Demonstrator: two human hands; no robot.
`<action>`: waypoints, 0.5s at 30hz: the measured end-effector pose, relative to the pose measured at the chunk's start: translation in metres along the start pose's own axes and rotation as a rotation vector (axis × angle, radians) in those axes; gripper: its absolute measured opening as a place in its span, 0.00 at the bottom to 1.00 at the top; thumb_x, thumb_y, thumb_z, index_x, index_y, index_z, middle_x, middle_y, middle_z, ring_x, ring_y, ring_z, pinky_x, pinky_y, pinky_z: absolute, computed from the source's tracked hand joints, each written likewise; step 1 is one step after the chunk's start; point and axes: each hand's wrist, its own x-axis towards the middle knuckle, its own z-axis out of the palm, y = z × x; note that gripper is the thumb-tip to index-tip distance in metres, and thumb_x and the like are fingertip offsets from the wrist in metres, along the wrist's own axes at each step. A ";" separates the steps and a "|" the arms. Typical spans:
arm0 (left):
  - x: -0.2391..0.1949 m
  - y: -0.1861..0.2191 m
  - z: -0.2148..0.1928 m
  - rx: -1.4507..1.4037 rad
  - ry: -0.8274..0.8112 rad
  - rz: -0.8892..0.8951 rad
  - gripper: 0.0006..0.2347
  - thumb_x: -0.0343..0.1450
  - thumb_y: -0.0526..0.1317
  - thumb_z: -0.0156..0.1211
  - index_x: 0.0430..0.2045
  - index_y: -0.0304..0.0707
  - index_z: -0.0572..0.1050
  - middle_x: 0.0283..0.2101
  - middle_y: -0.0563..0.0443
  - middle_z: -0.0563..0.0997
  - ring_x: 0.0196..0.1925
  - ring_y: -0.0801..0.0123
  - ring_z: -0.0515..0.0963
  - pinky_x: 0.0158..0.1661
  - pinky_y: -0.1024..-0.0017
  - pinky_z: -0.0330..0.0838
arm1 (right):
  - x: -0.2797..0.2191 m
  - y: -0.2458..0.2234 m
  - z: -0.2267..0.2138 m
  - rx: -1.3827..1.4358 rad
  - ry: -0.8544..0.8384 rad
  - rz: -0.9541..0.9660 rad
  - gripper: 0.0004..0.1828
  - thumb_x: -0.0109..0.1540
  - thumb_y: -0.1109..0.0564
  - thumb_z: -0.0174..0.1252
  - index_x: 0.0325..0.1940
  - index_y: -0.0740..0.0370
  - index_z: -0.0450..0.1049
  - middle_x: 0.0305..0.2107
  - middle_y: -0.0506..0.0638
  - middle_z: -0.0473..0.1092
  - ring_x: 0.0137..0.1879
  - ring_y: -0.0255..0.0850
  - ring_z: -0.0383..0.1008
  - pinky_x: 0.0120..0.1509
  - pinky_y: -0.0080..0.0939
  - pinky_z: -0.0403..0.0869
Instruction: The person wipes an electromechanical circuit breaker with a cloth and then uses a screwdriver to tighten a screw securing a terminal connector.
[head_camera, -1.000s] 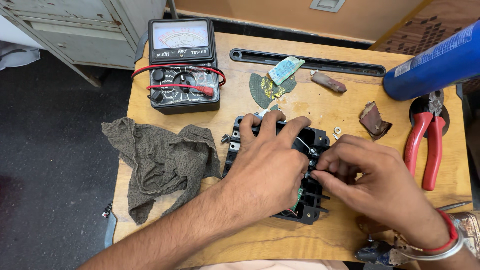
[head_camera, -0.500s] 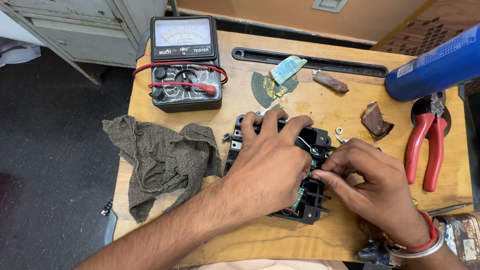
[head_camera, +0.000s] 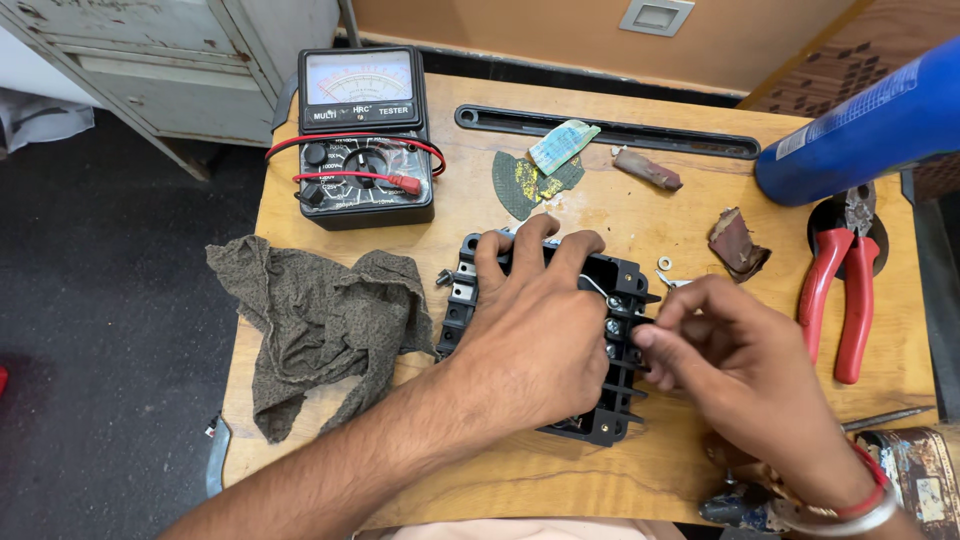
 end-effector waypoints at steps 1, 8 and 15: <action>0.000 0.000 0.000 -0.003 0.011 0.000 0.07 0.55 0.35 0.66 0.16 0.27 0.82 0.59 0.29 0.69 0.65 0.31 0.59 0.57 0.30 0.46 | -0.001 0.002 -0.005 0.069 0.000 0.002 0.07 0.60 0.66 0.63 0.39 0.66 0.71 0.27 0.50 0.73 0.30 0.33 0.75 0.34 0.34 0.77; 0.002 0.001 0.002 0.008 0.013 -0.025 0.06 0.55 0.35 0.65 0.15 0.28 0.81 0.58 0.28 0.69 0.64 0.30 0.59 0.58 0.33 0.46 | -0.016 0.014 -0.009 0.209 0.072 0.034 0.08 0.61 0.70 0.56 0.42 0.67 0.66 0.33 0.54 0.77 0.42 0.39 0.82 0.48 0.39 0.81; 0.004 0.003 0.002 0.006 -0.014 -0.033 0.06 0.58 0.36 0.65 0.16 0.28 0.81 0.58 0.29 0.69 0.64 0.32 0.60 0.58 0.34 0.46 | -0.028 0.018 0.000 0.117 0.105 -0.031 0.07 0.61 0.70 0.57 0.38 0.66 0.66 0.35 0.54 0.77 0.46 0.36 0.81 0.48 0.35 0.79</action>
